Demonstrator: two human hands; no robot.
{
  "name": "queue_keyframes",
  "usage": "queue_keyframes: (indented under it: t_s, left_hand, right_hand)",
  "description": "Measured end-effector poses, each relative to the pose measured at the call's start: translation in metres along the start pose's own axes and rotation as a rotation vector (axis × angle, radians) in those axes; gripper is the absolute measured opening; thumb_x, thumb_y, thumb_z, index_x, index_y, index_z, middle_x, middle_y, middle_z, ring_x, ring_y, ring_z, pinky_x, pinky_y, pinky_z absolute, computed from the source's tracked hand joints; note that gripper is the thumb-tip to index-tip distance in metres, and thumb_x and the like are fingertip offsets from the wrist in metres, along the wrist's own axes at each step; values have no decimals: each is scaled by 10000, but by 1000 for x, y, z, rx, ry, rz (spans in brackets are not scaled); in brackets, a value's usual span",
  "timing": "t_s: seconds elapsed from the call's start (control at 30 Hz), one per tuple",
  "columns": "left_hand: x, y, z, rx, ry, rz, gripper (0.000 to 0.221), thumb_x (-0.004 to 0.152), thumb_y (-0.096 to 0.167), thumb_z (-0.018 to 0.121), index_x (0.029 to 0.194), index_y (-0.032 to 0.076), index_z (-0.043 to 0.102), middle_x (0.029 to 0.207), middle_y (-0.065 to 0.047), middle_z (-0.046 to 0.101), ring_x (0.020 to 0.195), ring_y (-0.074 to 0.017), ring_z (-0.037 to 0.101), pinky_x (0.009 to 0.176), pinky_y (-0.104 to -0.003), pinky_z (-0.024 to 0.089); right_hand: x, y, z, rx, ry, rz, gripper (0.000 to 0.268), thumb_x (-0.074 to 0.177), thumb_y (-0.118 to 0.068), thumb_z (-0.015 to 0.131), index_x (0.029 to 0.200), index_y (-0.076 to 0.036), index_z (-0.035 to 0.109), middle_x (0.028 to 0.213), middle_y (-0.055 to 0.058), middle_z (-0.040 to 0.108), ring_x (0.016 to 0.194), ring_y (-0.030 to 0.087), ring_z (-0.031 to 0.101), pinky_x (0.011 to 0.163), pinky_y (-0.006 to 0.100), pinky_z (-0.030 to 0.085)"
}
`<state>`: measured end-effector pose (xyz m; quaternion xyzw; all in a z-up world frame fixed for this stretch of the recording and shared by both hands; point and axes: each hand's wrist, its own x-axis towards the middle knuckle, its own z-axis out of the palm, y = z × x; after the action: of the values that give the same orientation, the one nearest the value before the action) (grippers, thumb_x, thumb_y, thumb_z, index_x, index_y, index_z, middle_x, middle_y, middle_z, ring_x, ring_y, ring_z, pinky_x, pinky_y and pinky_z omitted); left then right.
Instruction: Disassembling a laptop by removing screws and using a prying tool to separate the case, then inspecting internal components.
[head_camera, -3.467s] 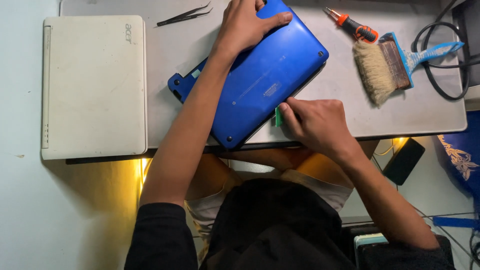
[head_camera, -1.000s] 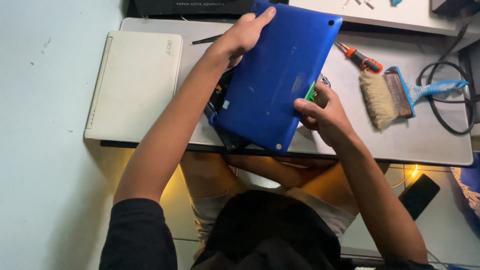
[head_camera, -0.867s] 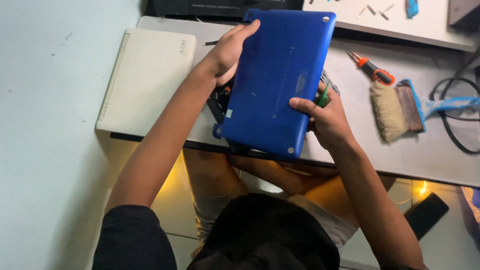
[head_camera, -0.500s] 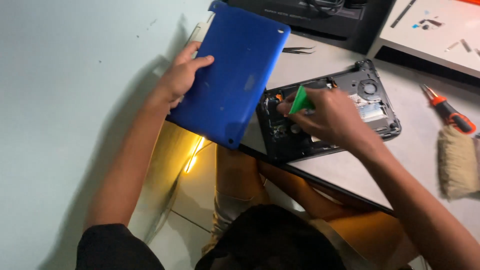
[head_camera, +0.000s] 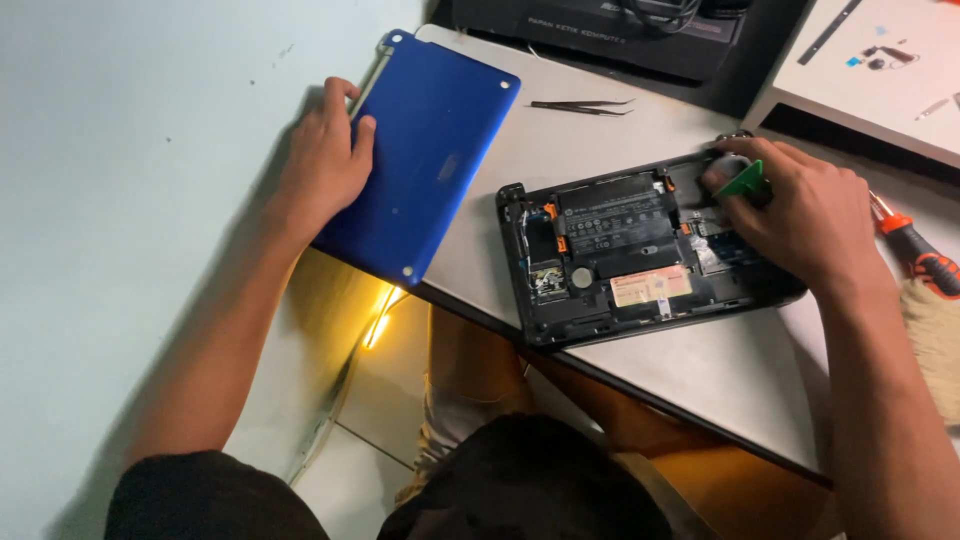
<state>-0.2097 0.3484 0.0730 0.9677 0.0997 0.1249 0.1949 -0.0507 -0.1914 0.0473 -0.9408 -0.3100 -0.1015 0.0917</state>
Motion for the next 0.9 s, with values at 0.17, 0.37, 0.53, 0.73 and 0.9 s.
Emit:
queue_keyframes:
  t_s: [0.17, 0.37, 0.53, 0.73, 0.9]
  left_hand:
    - [-19, 16, 8, 469, 222, 186, 200, 1280, 176, 613, 1361, -4, 649, 1234, -230, 582, 1092, -419, 584, 922, -553, 539]
    - [-56, 96, 7, 339, -106, 161, 1095, 1084, 936, 464, 1852, 159, 402, 1833, -281, 411, 1678, -489, 382, 1307, -725, 306]
    - [-49, 82, 19, 462, -186, 146, 1069, 1094, 866, 548, 1897, 199, 319, 1898, -283, 322, 1740, -476, 299, 1337, -685, 267]
    - [-52, 122, 26, 403, -126, 191, 1048, 1148, 846, 493, 1891, 125, 326, 1883, -340, 310, 1719, -518, 317, 1367, -689, 238]
    - [-77, 213, 72, 167, -235, 328, 1060, 1132, 889, 351, 1884, 148, 268, 1916, -299, 277, 1748, -516, 292, 1412, -683, 197]
  right_hand:
    - [3, 1, -10, 91, -75, -13, 428, 1166, -449, 758, 1562, -291, 791, 1482, 82, 870, 1113, 485, 835, 753, 627, 613]
    - [-6, 19, -1, -104, -15, -62, 529, 1180, -565, 729, 1656, -345, 795, 1513, -17, 874, 1098, 425, 873, 724, 596, 653]
    - [-19, 46, -16, -236, 66, -63, 507, 1193, -472, 801, 1689, -373, 818, 1256, -121, 888, 1077, 174, 885, 681, 418, 593]
    - [-20, 65, -28, -43, -6, 16, 433, 1028, -300, 764, 1437, -159, 761, 1126, 44, 827, 1114, 371, 802, 852, 522, 571]
    - [-16, 73, -19, 145, -26, -26, 322, 1105, -116, 589, 1295, 56, 784, 1183, 274, 835, 1057, 526, 737, 911, 571, 537]
